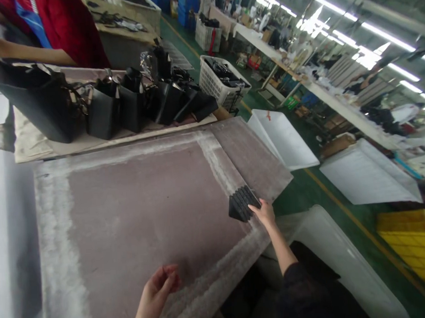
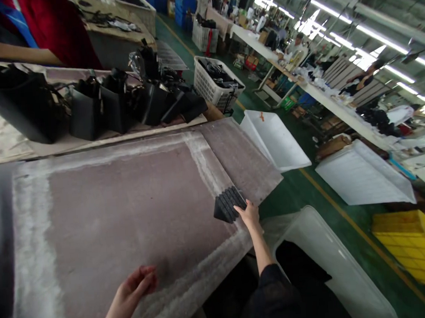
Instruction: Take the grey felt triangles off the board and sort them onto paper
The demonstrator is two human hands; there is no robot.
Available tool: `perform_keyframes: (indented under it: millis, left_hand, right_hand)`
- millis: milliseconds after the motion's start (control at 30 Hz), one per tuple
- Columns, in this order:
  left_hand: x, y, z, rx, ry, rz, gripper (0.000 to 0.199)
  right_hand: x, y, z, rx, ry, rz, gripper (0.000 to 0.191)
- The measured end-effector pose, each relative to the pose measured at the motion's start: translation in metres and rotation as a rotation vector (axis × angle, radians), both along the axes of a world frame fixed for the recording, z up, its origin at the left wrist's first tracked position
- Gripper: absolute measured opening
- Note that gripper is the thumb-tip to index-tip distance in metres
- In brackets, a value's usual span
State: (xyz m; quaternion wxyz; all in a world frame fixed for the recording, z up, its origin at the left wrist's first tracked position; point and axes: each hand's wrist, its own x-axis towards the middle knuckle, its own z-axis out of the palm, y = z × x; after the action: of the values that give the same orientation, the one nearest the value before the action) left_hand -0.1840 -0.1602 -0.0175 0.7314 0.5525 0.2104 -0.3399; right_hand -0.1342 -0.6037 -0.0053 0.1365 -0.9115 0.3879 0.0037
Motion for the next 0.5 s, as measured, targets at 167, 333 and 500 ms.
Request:
perform_keyframes:
  millis: [167, 333, 500]
  left_hand:
    - [0.002, -0.006, -0.031, 0.043, 0.036, -0.019, 0.071]
    - [-0.002, -0.003, -0.048, 0.054, 0.038, -0.023, 0.069]
    - [-0.004, -0.003, -0.05, 0.071, 0.028, -0.025, 0.069]
  right_hand:
    - [0.009, 0.005, -0.01, -0.013, 0.072, -0.035, 0.07]
    - [0.007, 0.009, -0.011, -0.023, 0.036, -0.004, 0.062]
    - [0.011, 0.002, -0.007, -0.001, -0.046, -0.025, 0.058]
